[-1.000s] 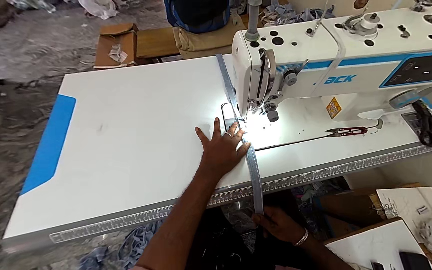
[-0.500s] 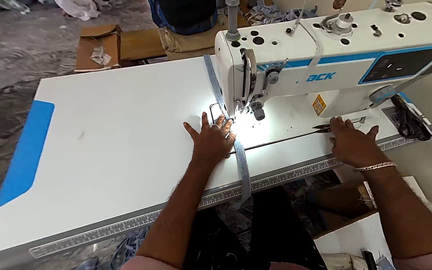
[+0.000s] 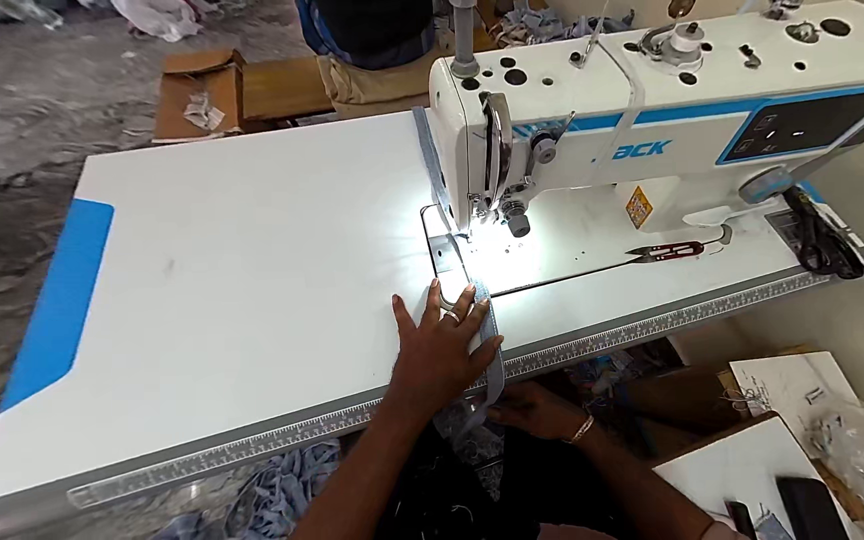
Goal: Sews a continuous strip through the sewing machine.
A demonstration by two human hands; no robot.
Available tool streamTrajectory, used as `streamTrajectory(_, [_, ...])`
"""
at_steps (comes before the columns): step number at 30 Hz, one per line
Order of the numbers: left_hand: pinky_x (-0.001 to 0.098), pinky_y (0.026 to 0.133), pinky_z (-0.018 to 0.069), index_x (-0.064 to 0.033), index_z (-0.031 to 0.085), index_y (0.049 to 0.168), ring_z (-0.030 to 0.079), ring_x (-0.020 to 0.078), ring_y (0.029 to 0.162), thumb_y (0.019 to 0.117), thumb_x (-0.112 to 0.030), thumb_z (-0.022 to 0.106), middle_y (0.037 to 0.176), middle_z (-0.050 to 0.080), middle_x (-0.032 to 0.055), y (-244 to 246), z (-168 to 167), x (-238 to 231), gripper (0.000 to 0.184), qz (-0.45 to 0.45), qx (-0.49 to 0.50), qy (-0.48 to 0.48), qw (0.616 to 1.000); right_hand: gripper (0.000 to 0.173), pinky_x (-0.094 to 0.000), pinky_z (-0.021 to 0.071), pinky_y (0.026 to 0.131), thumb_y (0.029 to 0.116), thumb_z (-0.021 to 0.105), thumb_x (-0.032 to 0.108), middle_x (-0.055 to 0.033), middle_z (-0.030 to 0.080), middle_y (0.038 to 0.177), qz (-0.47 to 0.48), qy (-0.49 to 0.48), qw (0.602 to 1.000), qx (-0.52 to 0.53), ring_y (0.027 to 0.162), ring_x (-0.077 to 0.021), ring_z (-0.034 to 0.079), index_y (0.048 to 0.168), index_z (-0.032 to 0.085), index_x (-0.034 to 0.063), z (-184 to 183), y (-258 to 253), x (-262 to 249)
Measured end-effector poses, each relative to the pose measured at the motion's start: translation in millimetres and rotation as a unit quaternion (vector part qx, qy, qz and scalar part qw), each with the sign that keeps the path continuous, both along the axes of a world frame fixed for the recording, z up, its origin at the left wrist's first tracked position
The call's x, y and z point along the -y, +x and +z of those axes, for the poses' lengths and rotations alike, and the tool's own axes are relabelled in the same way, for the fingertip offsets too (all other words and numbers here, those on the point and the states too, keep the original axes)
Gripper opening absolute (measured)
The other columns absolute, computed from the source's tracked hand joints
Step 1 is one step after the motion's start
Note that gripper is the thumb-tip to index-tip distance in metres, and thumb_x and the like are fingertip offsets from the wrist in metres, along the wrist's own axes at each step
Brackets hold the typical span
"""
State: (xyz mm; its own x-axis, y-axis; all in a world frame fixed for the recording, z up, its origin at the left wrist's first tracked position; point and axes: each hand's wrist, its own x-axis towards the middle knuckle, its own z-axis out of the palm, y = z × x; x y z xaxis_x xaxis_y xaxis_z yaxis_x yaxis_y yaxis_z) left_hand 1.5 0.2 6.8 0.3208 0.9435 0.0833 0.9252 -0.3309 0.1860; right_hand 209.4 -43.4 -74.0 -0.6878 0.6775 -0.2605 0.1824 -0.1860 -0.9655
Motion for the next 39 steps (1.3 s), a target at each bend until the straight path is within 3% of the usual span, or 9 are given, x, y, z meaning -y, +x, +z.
streamTrajectory(3, [0.0823, 0.113, 0.0074, -0.0342, 0.055, 0.15, 0.023, 0.0394, 0.156, 0.1024, -0.067, 0.032, 0.161, 0.044, -0.0066, -1.1, -1.7, -0.6, 0.062, -0.001, 0.004, 0.006, 1.0, 0.028, -0.0274, 0.0555, 0.094, 0.1051, 0.058, 0.023, -0.0049, 0.074, 0.111, 0.02, 0.024, 0.998, -0.048, 0.102, -0.0075, 0.069, 0.116, 0.073, 0.0022, -8.1, -0.8, 1.8])
streamTrajectory(6, [0.082, 0.113, 0.0076, -0.0356, 0.056, 0.148, 0.023, 0.0391, 0.156, 0.1029, -0.066, 0.032, 0.161, 0.044, -0.0075, -1.1, -2.2, -0.8, 0.06, -0.002, 0.009, 0.009, 1.0, 0.031, -0.0245, 0.0543, 0.087, 0.107, 0.055, 0.028, -0.0018, 0.073, 0.105, 0.035, 0.031, 0.998, -0.032, 0.093, -0.0039, 0.066, 0.111, 0.072, 0.0033, -11.1, 6.7, 10.4])
streamTrajectory(13, [0.0818, 0.113, 0.0094, -0.036, 0.057, 0.147, 0.026, 0.0396, 0.155, 0.1027, -0.066, 0.033, 0.16, 0.046, -0.0066, -2.5, -4.6, -0.7, 0.059, -0.006, 0.012, 0.018, 1.0, 0.034, -0.0252, 0.0543, 0.084, 0.1084, 0.051, 0.032, -0.0017, 0.072, 0.103, 0.026, 0.021, 0.999, -0.016, 0.09, -0.0044, 0.065, 0.114, 0.07, 0.0041, -19.1, 1.2, 38.9])
streamTrajectory(20, [0.0817, 0.113, 0.0075, -0.0325, 0.057, 0.148, 0.02, 0.0402, 0.156, 0.1031, -0.064, 0.035, 0.163, 0.043, -0.0047, -2.6, -2.6, 1.5, 0.059, -0.012, 0.012, 0.018, 1.0, 0.033, -0.025, 0.0539, 0.084, 0.1087, 0.051, 0.031, -0.0014, 0.072, 0.103, 0.03, 0.034, 0.999, 0.004, 0.089, -0.004, 0.065, 0.112, 0.07, 0.0053, -22.4, 4.1, 36.8])
streamTrajectory(29, [0.0815, 0.114, 0.0084, -0.0364, 0.056, 0.149, 0.024, 0.0395, 0.156, 0.1025, -0.067, 0.032, 0.161, 0.044, -0.0068, -2.4, -4.4, -0.1, 0.06, -0.006, 0.003, 0.014, 1.0, 0.034, -0.0239, 0.0527, 0.083, 0.1091, 0.05, 0.033, -0.0016, 0.071, 0.103, 0.041, 0.042, 0.998, 0.015, 0.088, -0.0031, 0.064, 0.114, 0.07, 0.0055, -25.7, 3.9, 37.6])
streamTrajectory(39, [0.0818, 0.113, 0.0083, -0.0324, 0.057, 0.148, 0.021, 0.0405, 0.156, 0.103, -0.064, 0.035, 0.163, 0.043, -0.0038, -3.4, -3.3, 2.1, 0.06, -0.016, 0.014, 0.024, 0.999, 0.034, -0.0255, 0.0539, 0.084, 0.1089, 0.05, 0.033, -0.0015, 0.072, 0.102, 0.041, 0.058, 0.997, 0.021, 0.088, -0.0043, 0.065, 0.112, 0.071, 0.0062, -28.2, 4.3, 37.3])
